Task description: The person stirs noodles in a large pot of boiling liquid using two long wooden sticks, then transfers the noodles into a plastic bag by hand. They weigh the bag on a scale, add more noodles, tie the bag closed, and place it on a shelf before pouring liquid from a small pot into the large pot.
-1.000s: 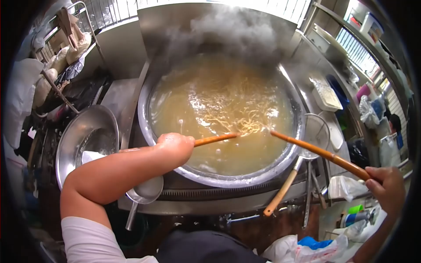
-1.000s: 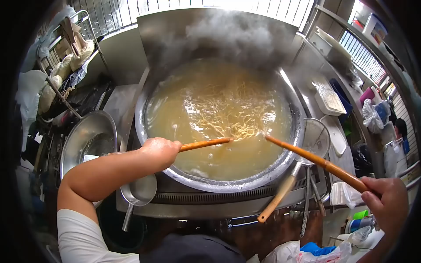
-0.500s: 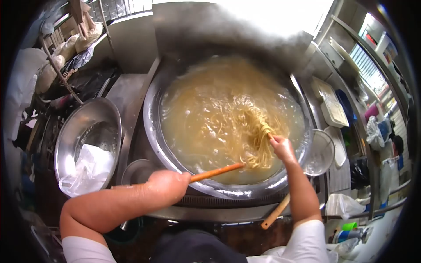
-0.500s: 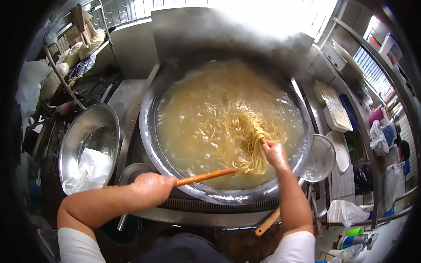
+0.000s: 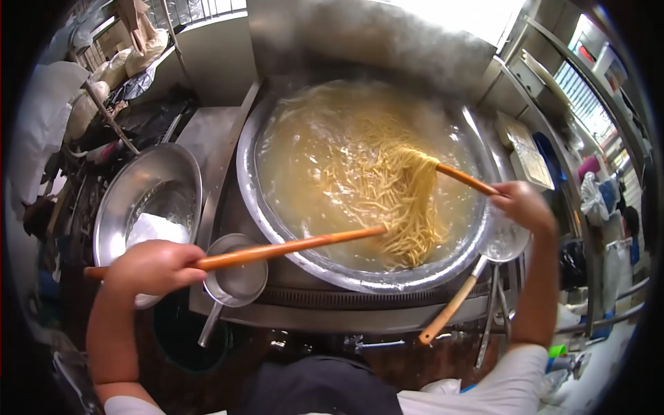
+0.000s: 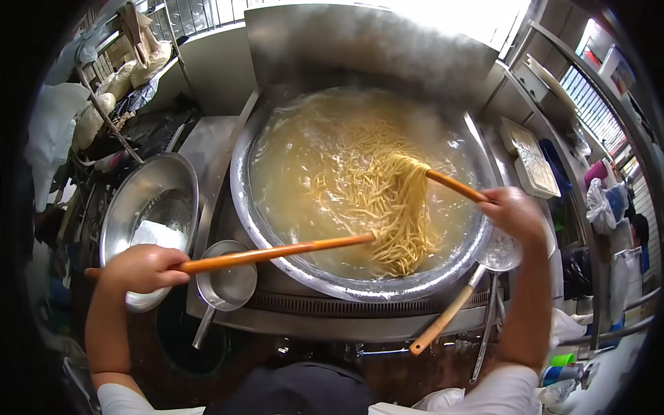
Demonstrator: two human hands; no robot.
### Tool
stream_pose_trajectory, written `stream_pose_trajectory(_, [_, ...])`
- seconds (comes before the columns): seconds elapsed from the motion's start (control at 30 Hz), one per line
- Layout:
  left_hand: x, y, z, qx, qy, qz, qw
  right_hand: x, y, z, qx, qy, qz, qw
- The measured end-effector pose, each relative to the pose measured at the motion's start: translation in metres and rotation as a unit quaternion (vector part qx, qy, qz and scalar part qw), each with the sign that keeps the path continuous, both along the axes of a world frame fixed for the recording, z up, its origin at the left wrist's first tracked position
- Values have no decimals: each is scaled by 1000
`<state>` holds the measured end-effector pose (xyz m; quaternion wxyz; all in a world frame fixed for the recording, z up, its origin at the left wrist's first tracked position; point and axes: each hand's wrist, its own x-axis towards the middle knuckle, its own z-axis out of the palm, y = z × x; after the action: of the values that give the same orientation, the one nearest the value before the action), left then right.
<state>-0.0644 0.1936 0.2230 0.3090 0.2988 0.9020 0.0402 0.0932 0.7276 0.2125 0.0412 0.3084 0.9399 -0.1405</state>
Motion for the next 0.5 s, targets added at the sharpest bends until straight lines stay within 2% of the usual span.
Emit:
stream_pose_trajectory(0.03, [-2, -18, 7, 8, 10, 10, 1000, 27, -17, 43, 37, -19, 26, 999])
stream_pose_trajectory(0.07, [-4, -33, 14, 15, 24, 19, 999, 58, -24, 74, 87, 5, 98, 991])
stream_pose_trajectory(0.17, [-11, -66, 24, 31, 42, 58, 997, 162, -66, 136, 215, 129, 45, 967])
stream_pose_trajectory(0.2, [-16, -73, 25, 37, 50, 103, 993, 192, -72, 134, -133, 431, -44, 892])
stream_pose_trajectory(0.23, [-20, -78, 28, 44, 59, 148, 986, 197, -100, 171, 137, 138, -12, 981])
stream_pose_trajectory(0.3, [-33, -83, 28, 65, 53, 183, 980, 159, -167, 218, 126, -127, -78, 981])
stream_pose_trajectory(0.4, [-54, -96, 13, 71, 61, 204, 974, 144, -156, 183, 84, -87, -23, 992])
stream_pose_trajectory(0.43, [-62, -101, 4, 80, 77, 210, 971, 131, -141, 158, 179, -117, 110, 971])
stream_pose_trajectory(0.47, [-68, -106, -2, 88, 94, 215, 968, 112, -128, 135, 162, -132, 154, 966])
stream_pose_trajectory(0.5, [-71, -111, -6, 91, 96, 220, 967, 89, -114, 104, 109, -158, 135, 972])
